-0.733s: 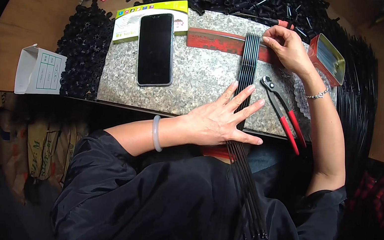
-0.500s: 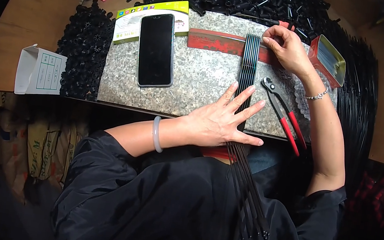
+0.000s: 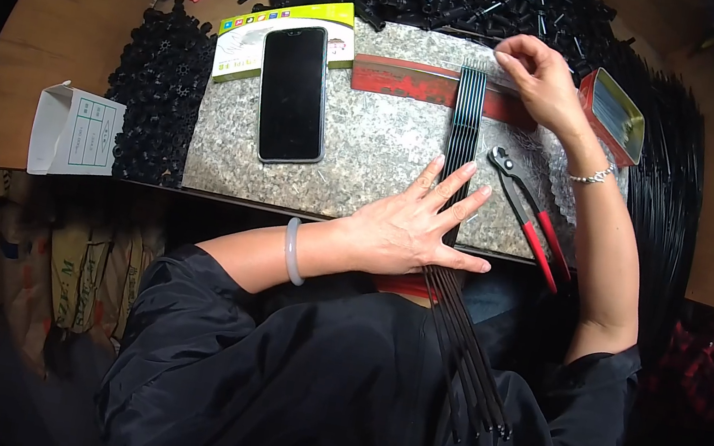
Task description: Assembling thin black rods into a plastic hub and using pliers to secure the components.
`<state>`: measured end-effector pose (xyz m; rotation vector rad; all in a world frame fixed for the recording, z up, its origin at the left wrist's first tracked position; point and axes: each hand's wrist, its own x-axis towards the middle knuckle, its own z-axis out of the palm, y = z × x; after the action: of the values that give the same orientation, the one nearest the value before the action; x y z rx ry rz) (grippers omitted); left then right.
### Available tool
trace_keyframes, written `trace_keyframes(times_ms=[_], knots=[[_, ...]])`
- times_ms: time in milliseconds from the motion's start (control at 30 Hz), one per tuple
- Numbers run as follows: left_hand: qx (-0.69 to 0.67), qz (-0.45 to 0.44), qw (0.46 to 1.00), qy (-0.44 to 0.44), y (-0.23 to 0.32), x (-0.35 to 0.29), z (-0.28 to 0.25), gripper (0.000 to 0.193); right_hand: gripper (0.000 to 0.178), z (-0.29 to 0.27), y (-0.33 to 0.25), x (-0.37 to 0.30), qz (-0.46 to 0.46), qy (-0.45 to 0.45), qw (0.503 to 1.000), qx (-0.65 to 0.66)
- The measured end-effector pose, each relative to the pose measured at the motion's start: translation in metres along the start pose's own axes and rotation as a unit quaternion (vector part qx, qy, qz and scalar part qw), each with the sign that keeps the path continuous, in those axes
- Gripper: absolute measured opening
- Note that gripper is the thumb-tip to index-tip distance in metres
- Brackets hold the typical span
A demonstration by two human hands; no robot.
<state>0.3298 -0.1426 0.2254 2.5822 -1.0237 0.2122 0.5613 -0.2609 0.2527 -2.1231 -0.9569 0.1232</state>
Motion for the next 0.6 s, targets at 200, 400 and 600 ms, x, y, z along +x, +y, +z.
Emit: trace_keyframes(times_ms=[200, 400, 600], knots=[[0.004, 0.000, 1.000, 0.015, -0.001, -0.002, 0.003, 0.067, 0.019, -0.013, 0.018, -0.011, 0.071, -0.069, 0.995, -0.009], [0.014, 0.001, 1.000, 0.012, 0.000, 0.000, 0.003, 0.065, 0.019, -0.016, 0.012, -0.011, 0.086, -0.091, 0.992, -0.033], [0.020, 0.003, 1.000, 0.011, 0.000, 0.000, 0.003, 0.064, 0.017, -0.012, 0.013, -0.011, 0.086, -0.094, 0.992, -0.009]])
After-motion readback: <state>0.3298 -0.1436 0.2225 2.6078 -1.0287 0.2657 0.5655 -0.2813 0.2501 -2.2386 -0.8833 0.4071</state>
